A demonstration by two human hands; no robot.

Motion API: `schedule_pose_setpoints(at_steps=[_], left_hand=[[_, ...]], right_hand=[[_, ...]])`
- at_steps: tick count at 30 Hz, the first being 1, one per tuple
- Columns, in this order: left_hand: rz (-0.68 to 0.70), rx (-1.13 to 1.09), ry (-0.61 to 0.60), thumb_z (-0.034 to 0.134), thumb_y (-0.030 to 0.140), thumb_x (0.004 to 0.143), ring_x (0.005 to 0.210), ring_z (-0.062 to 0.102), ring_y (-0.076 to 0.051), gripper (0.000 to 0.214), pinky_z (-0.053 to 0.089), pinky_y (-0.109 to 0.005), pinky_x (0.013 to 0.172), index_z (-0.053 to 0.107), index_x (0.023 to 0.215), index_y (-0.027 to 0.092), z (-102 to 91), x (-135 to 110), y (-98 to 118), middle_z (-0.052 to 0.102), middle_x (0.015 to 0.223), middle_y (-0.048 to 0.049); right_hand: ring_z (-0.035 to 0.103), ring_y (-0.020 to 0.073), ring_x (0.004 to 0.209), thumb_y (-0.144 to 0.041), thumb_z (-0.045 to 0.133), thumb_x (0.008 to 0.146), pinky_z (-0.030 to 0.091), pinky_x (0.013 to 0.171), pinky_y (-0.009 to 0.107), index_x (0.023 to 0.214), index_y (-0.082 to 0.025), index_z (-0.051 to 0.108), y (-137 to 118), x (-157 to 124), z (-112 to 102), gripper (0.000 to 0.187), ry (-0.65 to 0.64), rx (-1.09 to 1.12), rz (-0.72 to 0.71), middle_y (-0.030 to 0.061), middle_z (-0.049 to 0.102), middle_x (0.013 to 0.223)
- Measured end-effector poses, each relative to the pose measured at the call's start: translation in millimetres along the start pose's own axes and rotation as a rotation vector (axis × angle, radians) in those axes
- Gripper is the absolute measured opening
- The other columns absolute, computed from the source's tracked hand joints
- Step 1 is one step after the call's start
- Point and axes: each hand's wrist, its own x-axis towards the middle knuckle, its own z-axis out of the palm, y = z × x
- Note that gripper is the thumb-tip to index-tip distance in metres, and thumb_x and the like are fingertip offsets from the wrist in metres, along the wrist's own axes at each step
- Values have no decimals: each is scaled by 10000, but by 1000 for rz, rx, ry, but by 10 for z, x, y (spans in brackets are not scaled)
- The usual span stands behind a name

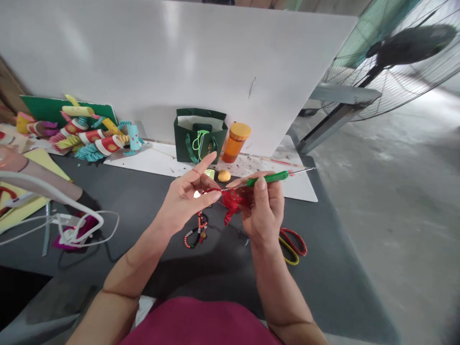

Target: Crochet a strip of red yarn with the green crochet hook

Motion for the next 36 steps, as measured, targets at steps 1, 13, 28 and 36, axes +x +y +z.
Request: schedule_pose_setpoints(at_steps=[1, 13, 28, 36], left_hand=[[4, 5, 0, 888, 241, 759, 778, 622, -116, 752, 560, -228, 739, 643, 1464, 328, 0, 0, -4, 708, 839, 15], [70, 118, 29, 872, 244, 783, 789, 635, -124, 763, 569, -244, 787, 612, 1498, 296, 5, -24, 1, 716, 834, 10], [192, 275, 55, 801, 188, 820, 769, 650, -126, 726, 559, -256, 804, 598, 1511, 281, 24, -20, -10, 735, 832, 20], [233, 323, 65, 786, 171, 814, 745, 644, -137, 698, 545, -283, 775, 627, 1483, 292, 27, -11, -6, 738, 809, 22]], right_hand=[[702, 184, 617, -518, 599, 984, 589, 594, 335, 948, -314, 550, -1, -1, 1, 212, -10, 11, 1, -34, 701, 684], [711, 165, 617, -486, 572, 1021, 537, 533, 294, 996, -310, 566, 2, -45, -56, 178, -21, -53, -52, -25, 745, 740], [710, 155, 634, -353, 580, 1047, 541, 552, 293, 1030, -286, 620, -96, -96, -54, 79, -64, -210, -275, -2, 796, 853], [723, 168, 657, -341, 571, 1042, 596, 607, 324, 1050, -278, 648, -98, -119, -91, 100, -69, -319, -318, 20, 803, 891]])
